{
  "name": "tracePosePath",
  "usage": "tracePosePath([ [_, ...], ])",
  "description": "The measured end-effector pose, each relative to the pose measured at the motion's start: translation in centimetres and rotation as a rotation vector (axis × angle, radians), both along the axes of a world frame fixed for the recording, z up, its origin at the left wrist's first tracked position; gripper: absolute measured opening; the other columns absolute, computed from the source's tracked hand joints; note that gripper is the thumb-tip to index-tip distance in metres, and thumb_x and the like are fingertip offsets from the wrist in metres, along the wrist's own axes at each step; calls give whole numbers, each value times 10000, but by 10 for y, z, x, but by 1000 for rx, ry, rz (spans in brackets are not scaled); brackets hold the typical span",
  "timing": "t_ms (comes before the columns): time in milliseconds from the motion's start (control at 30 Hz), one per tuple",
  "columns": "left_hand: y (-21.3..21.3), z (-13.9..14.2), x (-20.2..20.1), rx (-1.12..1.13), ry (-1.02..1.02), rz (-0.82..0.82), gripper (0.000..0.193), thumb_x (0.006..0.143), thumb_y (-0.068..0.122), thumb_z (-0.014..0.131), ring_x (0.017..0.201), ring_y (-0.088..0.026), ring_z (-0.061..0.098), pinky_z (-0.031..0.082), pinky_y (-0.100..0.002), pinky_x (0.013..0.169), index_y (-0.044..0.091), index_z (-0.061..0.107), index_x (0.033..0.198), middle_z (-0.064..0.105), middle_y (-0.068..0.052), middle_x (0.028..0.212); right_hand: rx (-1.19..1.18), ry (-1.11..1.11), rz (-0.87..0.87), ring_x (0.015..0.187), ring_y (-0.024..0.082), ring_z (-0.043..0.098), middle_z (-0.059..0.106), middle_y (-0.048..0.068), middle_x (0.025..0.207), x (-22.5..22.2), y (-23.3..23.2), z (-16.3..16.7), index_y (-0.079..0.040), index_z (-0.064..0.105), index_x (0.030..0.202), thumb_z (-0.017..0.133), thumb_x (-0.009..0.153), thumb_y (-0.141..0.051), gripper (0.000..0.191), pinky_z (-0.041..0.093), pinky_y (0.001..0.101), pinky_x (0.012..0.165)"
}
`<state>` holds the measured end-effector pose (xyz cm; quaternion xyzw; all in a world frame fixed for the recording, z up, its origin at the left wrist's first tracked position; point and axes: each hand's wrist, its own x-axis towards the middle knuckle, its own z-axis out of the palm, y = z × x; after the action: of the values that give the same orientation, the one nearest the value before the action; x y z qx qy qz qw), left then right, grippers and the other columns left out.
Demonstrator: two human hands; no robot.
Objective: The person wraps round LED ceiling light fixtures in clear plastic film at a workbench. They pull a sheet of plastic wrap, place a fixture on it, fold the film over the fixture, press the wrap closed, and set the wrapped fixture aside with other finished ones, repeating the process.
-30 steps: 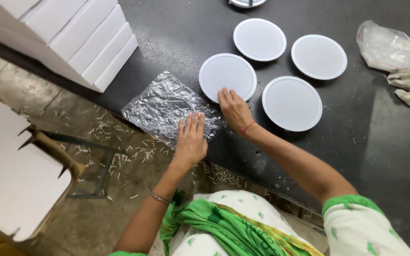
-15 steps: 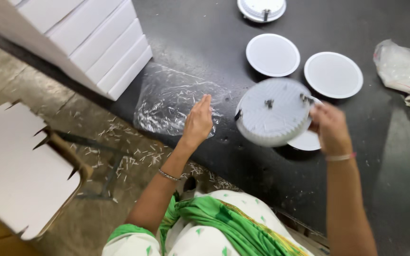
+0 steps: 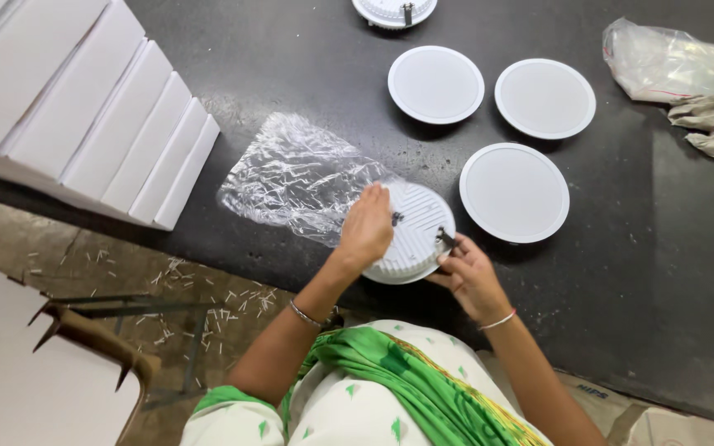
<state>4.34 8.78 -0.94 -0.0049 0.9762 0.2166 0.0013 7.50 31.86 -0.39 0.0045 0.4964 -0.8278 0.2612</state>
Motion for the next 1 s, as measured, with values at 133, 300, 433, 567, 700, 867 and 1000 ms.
tracePosePath([
  [133, -2, -14, 12, 151, 68, -50, 500, 1029, 166, 422, 1503, -361, 302, 236, -465, 1209, -54, 418, 1477, 373, -235, 1589, -72, -106, -93, 1103, 214, 678, 651, 116, 1229, 6, -12, -8, 16, 468, 1375, 537, 932, 37, 449, 603, 439, 948],
  [300, -4, -16, 8, 171, 136, -113, 487, 1041, 147, 421, 1511, -364, 286, 222, -453, 1224, -58, 413, 1482, 368, -233, 1599, 12, -30, 8, 1074, 207, 677, 658, 112, 1210, 14, -18, -11, -13, 458, 1402, 546, 910, 66, 506, 600, 436, 944],
  [433, 0, -14, 6, 158, 149, -171, 519, 1000, 85, 419, 1521, -356, 314, 242, -425, 1245, -78, 415, 1493, 372, -244, 1606, -19, -118, 44, 1072, 213, 677, 660, 120, 1222, 18, -22, -7, 5, 472, 1410, 564, 927, 57, 495, 597, 425, 940],
  [567, 4, -10, 7, 253, 99, -193, 500, 1008, 110, 441, 1494, -371, 334, 240, -433, 1227, -81, 423, 1470, 385, -253, 1582, 22, -130, -65, 1097, 189, 689, 656, 101, 1254, 17, -24, 2, -4, 445, 1360, 550, 901, 63, 476, 607, 395, 949],
  [700, 24, -1, 7, 166, 247, -264, 562, 941, 54, 452, 1496, -370, 361, 254, -432, 1243, -101, 421, 1481, 400, -274, 1585, 61, -135, 24, 1088, 199, 674, 642, 120, 1235, 17, -35, 13, -4, 452, 1372, 543, 929, 62, 457, 596, 404, 950],
  [867, 29, 11, 17, 284, 225, -198, 507, 1017, 145, 466, 1484, -385, 362, 249, -460, 1233, -84, 439, 1468, 424, -269, 1562, 74, -154, -3, 1084, 178, 663, 644, 91, 1239, 6, -55, 22, -44, 472, 1374, 556, 956, 3, 429, 578, 366, 913],
  [1000, -4, 19, 11, 350, 253, -104, 479, 1052, 165, 462, 1481, -386, 353, 237, -466, 1214, -79, 444, 1464, 415, -274, 1562, 83, -97, 58, 1081, 172, 665, 632, 105, 1211, -7, -56, 7, 4, 497, 1336, 582, 954, 23, 392, 594, 342, 967],
])
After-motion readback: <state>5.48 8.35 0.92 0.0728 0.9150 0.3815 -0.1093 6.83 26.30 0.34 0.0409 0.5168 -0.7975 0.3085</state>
